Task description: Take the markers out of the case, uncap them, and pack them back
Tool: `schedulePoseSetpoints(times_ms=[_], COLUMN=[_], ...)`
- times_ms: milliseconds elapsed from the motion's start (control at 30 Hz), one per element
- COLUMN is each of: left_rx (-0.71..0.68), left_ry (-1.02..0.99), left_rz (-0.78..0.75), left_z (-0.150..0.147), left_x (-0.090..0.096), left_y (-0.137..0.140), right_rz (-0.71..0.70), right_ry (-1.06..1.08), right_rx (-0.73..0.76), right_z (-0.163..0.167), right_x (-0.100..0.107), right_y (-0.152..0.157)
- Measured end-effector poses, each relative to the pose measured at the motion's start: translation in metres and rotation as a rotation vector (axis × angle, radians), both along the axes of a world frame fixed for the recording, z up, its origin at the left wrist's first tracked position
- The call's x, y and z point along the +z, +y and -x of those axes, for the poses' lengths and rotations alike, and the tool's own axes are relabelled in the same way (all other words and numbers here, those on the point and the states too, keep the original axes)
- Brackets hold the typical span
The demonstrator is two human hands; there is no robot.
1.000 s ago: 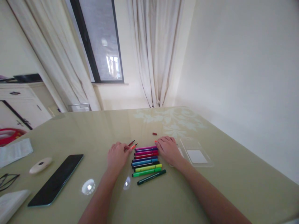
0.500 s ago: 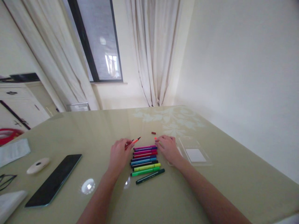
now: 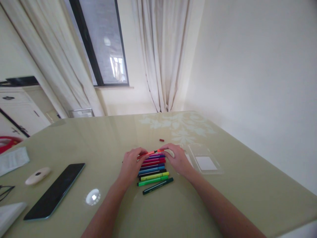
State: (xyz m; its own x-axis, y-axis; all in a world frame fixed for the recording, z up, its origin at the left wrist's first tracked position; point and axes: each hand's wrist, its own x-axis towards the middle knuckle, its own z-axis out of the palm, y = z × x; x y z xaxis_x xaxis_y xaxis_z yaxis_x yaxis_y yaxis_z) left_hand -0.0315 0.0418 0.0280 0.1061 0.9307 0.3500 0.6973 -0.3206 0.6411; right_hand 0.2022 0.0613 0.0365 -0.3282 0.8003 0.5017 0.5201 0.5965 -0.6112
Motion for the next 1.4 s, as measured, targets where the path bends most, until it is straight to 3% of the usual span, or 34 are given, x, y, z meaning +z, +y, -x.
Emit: schedulePoseSetpoints(times_ms=[367,633,700,767,833,933,1067,1200,1267,1400], left_rx=[-0.038,-0.09,0.01,0.203,0.393,0.5,0.461,0.389,0.285,0.126], left_ry=[-0.084,-0.051,0.0,0.074,0.181,0.327,0.354,0.148,-0.002,-0.157], left_rz=[0.02,0.036,0.043,0.055,0.076,0.11,0.143,0.123,0.089,0.021], left_z=[-0.011,-0.011,-0.004,0.007,0.019,0.031,0.031,0.024,0.019,0.009], left_x=[0.0,0.002,0.001,-0.003,-0.009,-0.014,-0.012,-0.005,-0.004,-0.002], left_y=[-0.007,-0.003,0.001,0.003,0.005,0.004,0.002,0.004,0.006,0.005], right_rz=[0.159,0.119,0.067,0.0,-0.047,-0.051,0.019,0.037,0.049,0.054], right_ry=[0.18,0.053,-0.069,-0.191,-0.291,-0.454,-0.6,-0.57,-0.459,-0.011], right_rx=[0.016,0.017,0.036,0.027,-0.045,-0.183,-0.281,-0.261,-0.192,-0.006], right_z=[0.0,-0.003,-0.007,-0.009,-0.009,-0.001,0.016,0.025,0.024,0.014], right_x=[0.0,0.002,0.0,-0.002,-0.002,-0.002,-0.002,0.001,0.002,0.0], right_y=[0.0,-0.004,-0.002,0.006,0.019,0.049,0.083,0.084,0.07,0.034])
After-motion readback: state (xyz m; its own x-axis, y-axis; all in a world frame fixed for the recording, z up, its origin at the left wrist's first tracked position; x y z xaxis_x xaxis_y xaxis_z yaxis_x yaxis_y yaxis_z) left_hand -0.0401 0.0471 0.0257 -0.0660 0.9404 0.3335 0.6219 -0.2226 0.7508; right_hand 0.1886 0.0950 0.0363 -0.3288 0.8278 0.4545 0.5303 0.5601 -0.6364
